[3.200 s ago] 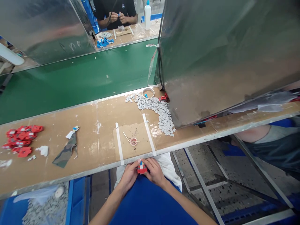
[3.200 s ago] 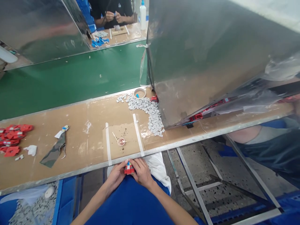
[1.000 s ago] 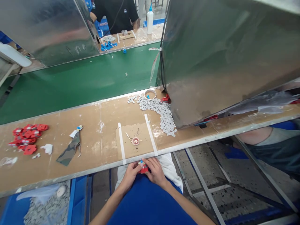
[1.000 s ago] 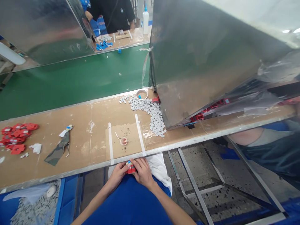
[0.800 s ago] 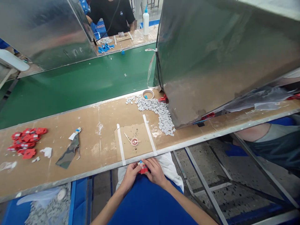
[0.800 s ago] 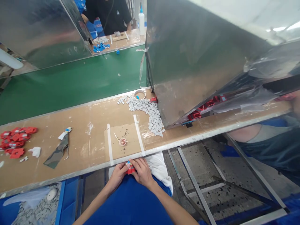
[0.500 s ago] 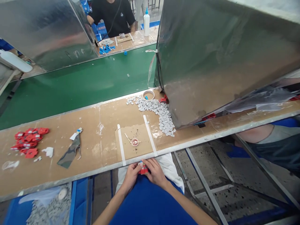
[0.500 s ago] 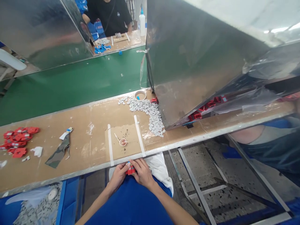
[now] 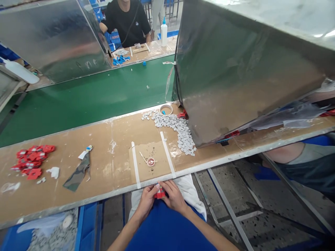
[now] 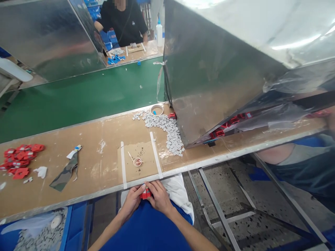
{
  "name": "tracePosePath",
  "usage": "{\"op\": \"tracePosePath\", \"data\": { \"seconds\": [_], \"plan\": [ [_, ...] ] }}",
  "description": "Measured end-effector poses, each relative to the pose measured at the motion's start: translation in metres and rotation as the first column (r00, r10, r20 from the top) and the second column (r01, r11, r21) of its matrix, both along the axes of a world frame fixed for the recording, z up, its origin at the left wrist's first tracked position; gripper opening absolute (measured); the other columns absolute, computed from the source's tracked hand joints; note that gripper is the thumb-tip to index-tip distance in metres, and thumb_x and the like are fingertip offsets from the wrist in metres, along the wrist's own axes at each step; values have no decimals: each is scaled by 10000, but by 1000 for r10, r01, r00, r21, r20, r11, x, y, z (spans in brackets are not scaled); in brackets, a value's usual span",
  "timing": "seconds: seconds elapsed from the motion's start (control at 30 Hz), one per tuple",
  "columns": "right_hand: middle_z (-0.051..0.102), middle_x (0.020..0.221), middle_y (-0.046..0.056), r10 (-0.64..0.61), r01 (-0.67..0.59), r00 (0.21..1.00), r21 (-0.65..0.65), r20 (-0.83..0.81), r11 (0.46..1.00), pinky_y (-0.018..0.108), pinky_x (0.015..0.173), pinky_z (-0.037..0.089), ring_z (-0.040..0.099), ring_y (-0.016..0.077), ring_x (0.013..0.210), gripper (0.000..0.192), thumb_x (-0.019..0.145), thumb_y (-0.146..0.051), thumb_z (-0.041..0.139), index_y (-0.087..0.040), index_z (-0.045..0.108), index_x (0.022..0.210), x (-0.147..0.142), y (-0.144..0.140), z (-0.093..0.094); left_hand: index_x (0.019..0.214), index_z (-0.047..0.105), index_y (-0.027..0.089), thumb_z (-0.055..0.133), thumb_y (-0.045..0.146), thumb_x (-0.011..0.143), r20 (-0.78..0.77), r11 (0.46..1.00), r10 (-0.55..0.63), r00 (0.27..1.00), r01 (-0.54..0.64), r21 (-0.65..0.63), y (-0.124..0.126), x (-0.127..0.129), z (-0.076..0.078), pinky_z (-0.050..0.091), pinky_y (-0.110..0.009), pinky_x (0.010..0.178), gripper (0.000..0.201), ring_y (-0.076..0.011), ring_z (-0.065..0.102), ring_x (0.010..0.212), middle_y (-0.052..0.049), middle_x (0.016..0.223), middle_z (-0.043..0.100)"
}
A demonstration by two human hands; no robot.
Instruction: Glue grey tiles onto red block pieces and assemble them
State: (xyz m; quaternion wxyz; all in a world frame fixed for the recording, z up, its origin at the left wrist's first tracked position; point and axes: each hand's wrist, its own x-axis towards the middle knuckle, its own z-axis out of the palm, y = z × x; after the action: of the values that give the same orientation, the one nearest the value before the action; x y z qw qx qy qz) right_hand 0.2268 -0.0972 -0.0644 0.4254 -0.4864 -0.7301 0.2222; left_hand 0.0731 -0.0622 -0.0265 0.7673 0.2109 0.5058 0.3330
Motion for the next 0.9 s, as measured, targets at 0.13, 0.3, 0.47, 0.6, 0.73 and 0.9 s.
{"op": "tracePosePath", "data": {
  "seconds": [0.13,0.3,0.47,0.6,0.73,0.9],
  "plan": [
    [713,1129,148,5,-5,1000,-3,-14,1000,449,834,629,685,292,989,494,1014,-316,566,-207,488,1490,0,0,0,889,829,105,953,529,603,-7,1000,21,1000,-21,-9,0,0,-2,568,-427,932,527,-308,772,896,-130,867,833],
    [715,1136,151,0,0,1000,0,-21,1000,453,839,631,686,296,1008,477,1021,-324,555,-203,498,1479,-1,0,0,858,825,107,956,519,599,13,1000,24,1000,-24,-14,1,0,2,575,-453,947,505,-341,770,960,-143,892,833],
    [723,1131,145,-5,5,1000,-1,-11,1000,453,840,631,689,294,1001,463,1033,-356,538,-205,512,1470,-1,1,1,849,821,111,957,508,606,33,1000,26,999,-26,-15,2,0,6,569,-462,972,484,-350,763,1004,-146,928,835],
    [725,1117,150,-4,4,1000,-4,-5,1000,442,804,629,691,294,966,473,1021,-379,560,-206,526,1460,0,1,0,832,814,108,962,490,603,45,1000,25,999,-24,-18,3,0,5,567,-466,976,470,-358,758,1026,-160,982,832],
    [722,1109,149,4,-4,1000,-1,-17,1000,433,798,624,689,291,956,487,1014,-381,576,-206,517,1464,0,1,-1,817,809,109,962,488,600,49,1000,18,999,-16,-25,4,-1,5,573,-463,957,463,-362,758,1020,-160,956,832],
    [716,1089,139,10,-10,999,-11,-35,1000,433,814,621,681,286,958,512,1002,-359,599,-209,500,1481,0,1,-1,850,814,106,958,489,607,46,1000,18,999,-17,-25,3,-1,6,574,-461,949,476,-355,761,1009,-163,1001,830]
  ]
}}
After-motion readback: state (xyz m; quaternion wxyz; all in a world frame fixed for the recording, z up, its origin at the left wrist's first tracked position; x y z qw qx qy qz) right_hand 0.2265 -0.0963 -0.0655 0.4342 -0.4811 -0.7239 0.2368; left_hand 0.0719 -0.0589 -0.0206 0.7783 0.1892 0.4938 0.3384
